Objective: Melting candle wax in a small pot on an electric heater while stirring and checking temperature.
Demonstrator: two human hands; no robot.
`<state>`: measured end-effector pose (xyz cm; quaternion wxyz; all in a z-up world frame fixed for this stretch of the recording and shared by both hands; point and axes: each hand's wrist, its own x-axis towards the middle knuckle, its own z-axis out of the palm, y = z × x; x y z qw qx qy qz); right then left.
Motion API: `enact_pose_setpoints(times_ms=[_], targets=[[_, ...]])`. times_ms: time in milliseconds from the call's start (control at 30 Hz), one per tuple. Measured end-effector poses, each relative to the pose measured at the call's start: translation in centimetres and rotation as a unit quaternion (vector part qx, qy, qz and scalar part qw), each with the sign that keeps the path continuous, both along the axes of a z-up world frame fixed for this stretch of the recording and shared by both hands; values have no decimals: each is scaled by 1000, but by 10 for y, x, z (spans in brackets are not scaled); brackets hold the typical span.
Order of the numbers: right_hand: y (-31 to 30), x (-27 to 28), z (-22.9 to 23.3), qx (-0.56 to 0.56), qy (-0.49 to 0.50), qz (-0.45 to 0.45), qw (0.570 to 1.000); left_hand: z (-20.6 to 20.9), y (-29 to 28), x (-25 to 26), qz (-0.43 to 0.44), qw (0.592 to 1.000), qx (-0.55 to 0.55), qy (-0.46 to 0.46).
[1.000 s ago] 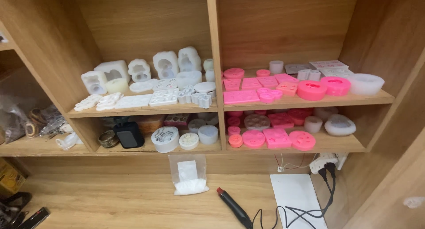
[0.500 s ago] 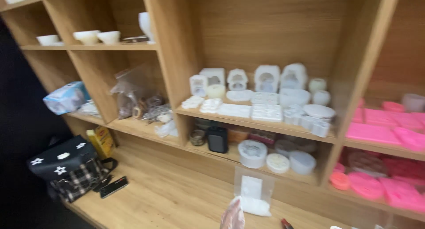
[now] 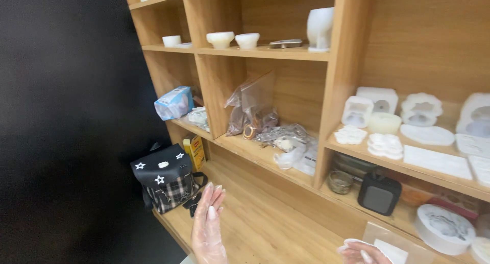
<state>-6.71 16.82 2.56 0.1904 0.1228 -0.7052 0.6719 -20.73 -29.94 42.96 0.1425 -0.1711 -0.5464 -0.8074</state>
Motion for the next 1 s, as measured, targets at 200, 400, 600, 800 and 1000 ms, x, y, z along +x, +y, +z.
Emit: enact_pose_setpoints(times_ms=[200, 400, 600, 800, 1000], targets=[[-117, -29, 193, -95, 68, -100, 988, -4, -25, -19, 50, 998, -48, 5], [-110, -48, 166, -170, 64, -66, 981, -18, -15, -40, 43, 999, -18, 15], [78, -118, -21, -244, -176, 200, 933, -50, 51, -64, -55, 997, 51, -17], [74, -80, -44, -282, -143, 139, 939, -46, 76, -21, -17, 999, 9, 44], [95, -94, -69, -327, -198, 217, 898, -45, 85, 0, 23, 999, 20, -29]])
